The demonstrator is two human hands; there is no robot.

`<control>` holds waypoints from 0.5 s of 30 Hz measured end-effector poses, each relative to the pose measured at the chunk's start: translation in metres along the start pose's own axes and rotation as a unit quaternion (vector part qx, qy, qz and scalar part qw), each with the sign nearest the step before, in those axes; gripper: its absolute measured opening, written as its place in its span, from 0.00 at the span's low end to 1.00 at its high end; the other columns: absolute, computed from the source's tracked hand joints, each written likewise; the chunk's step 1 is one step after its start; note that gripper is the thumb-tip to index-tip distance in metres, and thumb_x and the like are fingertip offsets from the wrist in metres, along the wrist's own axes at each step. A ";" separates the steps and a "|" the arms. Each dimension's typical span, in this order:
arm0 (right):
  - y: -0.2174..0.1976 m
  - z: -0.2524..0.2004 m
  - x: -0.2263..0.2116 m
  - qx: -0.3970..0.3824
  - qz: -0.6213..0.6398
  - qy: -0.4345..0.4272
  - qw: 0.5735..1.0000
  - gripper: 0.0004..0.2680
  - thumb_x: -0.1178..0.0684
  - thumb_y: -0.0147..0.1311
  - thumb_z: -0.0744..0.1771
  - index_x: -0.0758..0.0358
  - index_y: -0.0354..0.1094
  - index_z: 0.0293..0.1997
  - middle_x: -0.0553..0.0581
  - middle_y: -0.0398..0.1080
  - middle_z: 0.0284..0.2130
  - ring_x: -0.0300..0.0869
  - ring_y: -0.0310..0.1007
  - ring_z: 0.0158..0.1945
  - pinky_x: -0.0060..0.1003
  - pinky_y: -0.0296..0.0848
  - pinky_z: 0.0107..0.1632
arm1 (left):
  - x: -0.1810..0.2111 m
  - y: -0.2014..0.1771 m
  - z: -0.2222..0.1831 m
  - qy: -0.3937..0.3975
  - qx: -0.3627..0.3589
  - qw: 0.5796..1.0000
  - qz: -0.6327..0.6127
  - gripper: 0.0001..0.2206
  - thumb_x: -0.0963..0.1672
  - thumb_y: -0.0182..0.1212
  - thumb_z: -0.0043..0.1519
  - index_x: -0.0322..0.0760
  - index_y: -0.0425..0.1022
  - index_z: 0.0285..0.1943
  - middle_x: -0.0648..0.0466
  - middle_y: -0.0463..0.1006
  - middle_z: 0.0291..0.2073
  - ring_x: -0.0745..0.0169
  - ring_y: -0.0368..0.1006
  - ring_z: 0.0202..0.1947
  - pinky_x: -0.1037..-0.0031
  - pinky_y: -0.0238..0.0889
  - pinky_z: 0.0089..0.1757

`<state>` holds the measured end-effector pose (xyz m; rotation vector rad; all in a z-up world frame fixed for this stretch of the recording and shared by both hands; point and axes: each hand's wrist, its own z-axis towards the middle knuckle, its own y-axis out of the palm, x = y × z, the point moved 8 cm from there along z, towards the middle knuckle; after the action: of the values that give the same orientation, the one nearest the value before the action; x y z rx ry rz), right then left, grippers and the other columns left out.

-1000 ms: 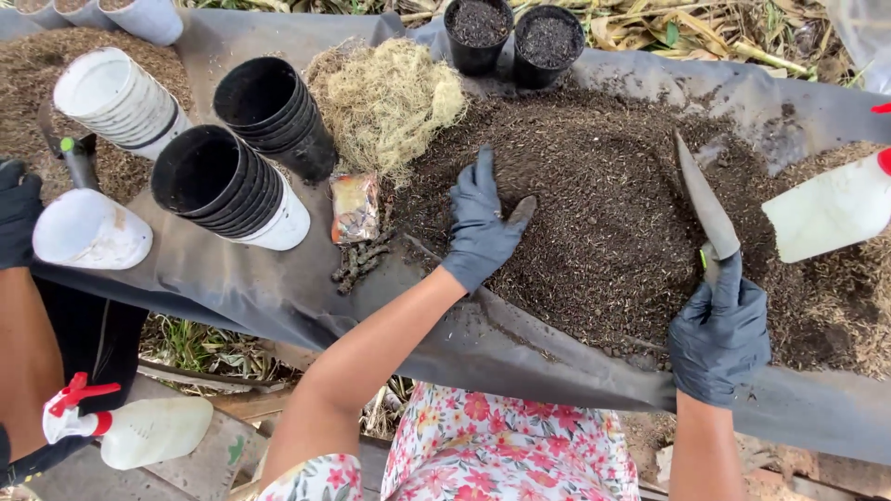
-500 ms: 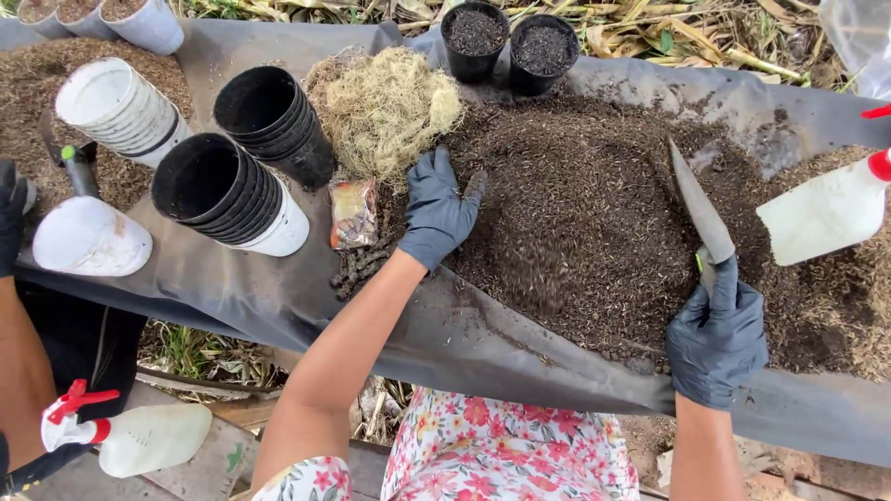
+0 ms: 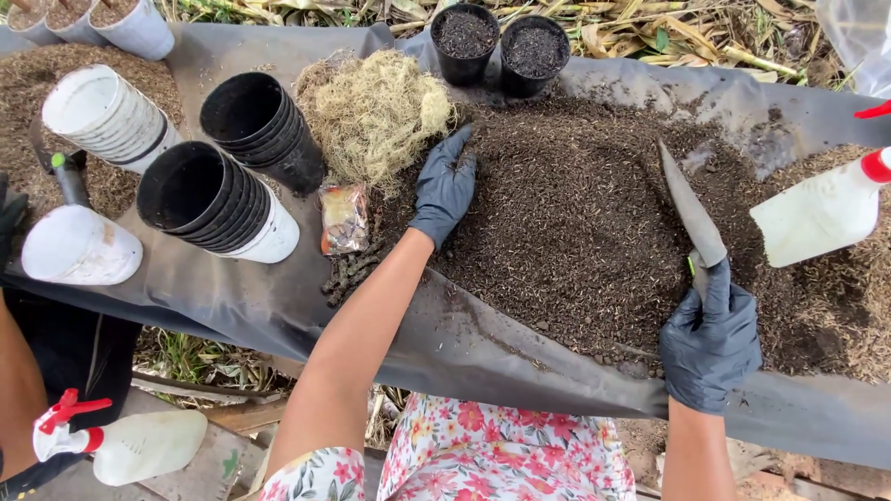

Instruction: Mixing and spreading soil on a work surface using gloved hands and a hand trowel to prepare for planting.

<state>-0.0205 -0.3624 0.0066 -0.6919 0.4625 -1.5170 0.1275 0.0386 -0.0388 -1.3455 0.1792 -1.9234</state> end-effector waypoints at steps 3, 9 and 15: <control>-0.005 0.002 -0.001 0.020 -0.012 -0.003 1.000 0.22 0.53 0.65 0.76 0.52 0.58 0.81 0.50 0.69 0.39 0.38 0.67 0.33 0.33 0.69 0.30 | 0.022 0.000 -0.010 -0.053 -0.066 0.975 -0.205 0.20 0.42 0.48 0.68 0.42 0.69 0.70 0.47 0.72 0.66 0.51 0.66 0.68 0.64 0.58 0.67; 0.003 -0.001 0.001 -0.018 0.029 0.014 0.999 0.25 0.56 0.63 0.74 0.51 0.55 0.82 0.54 0.69 0.43 0.45 0.71 0.36 0.39 0.71 0.32 | 0.105 -0.016 -0.012 0.095 -0.142 0.934 -0.313 0.14 0.42 0.52 0.71 0.43 0.74 0.64 0.50 0.73 0.64 0.52 0.68 0.67 0.60 0.60 0.69; -0.006 0.004 -0.002 0.005 0.036 0.013 0.999 0.22 0.55 0.63 0.74 0.52 0.60 0.80 0.53 0.71 0.43 0.43 0.72 0.36 0.37 0.71 0.33 | 0.074 -0.020 0.073 0.103 -0.119 0.962 -0.223 0.14 0.38 0.49 0.64 0.43 0.78 0.54 0.51 0.77 0.54 0.54 0.72 0.60 0.63 0.66 0.62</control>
<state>-0.0223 -0.3600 0.0132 -0.6421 0.4948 -1.4619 0.1684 0.0264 0.0583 -1.4267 0.2321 -2.4902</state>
